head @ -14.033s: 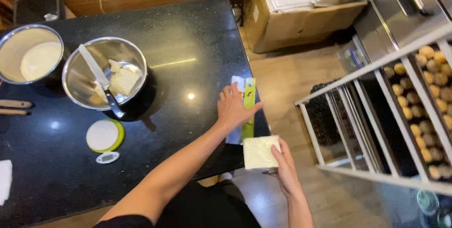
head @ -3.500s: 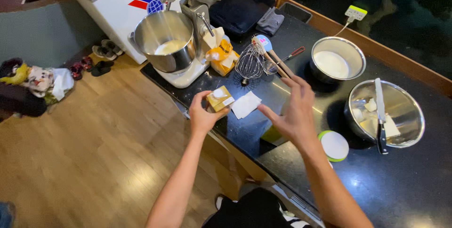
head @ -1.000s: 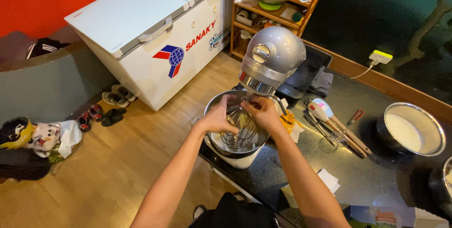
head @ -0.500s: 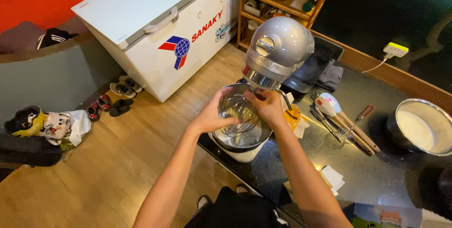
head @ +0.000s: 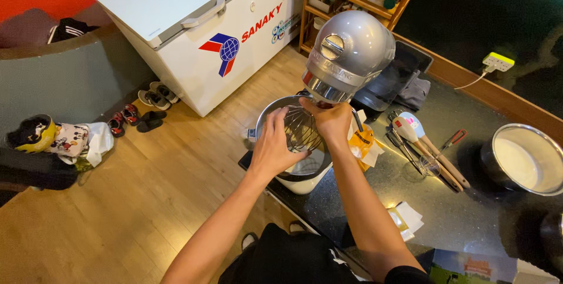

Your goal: The person cuts a block of butter into smaller pieces and places them into a metal mixing bowl on a digital scale. They then wrap the remaining butter in plastic wrap and place it in a box. Finally, they attach a whisk to a stand mixer and prepare to add a liquid ingredient from a carton.

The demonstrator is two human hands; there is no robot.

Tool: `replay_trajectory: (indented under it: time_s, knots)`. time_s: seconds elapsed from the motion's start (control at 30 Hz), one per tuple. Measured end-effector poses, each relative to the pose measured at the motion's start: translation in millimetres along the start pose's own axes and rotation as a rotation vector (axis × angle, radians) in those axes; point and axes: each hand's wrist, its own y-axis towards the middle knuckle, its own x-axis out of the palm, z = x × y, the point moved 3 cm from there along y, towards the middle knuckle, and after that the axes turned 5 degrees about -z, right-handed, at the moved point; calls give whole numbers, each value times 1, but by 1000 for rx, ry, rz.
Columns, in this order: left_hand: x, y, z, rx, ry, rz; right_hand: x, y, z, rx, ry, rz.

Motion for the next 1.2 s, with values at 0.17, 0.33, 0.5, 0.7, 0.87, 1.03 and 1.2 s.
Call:
replay_trajectory:
  time_s: [0.17, 0.33, 0.5, 0.7, 0.87, 1.03, 1.2]
  knots:
    - [-3, 30, -26, -105, -197, -206, -3, -2, -18, 2, -89, 95]
    - [-38, 67, -32, 235, -6, -328, -23, -9, -15, 110, -277, -128]
    - [-80, 78, 22, 238, 13, -213, -78, -34, 22, 19, -277, -92]
    - [-67, 90, 117, 423, -104, 134, -116, -44, 84, 143, -206, -141]
    - [-56, 86, 114, 484, -253, 141, -129, -44, 114, 242, -152, -251]
    - [-46, 36, 78, 267, -206, 150, -133, -38, 130, 255, -169, -275]
    - [-32, -4, 49, 154, -330, 134, -120, -23, 143, 228, -201, -317]
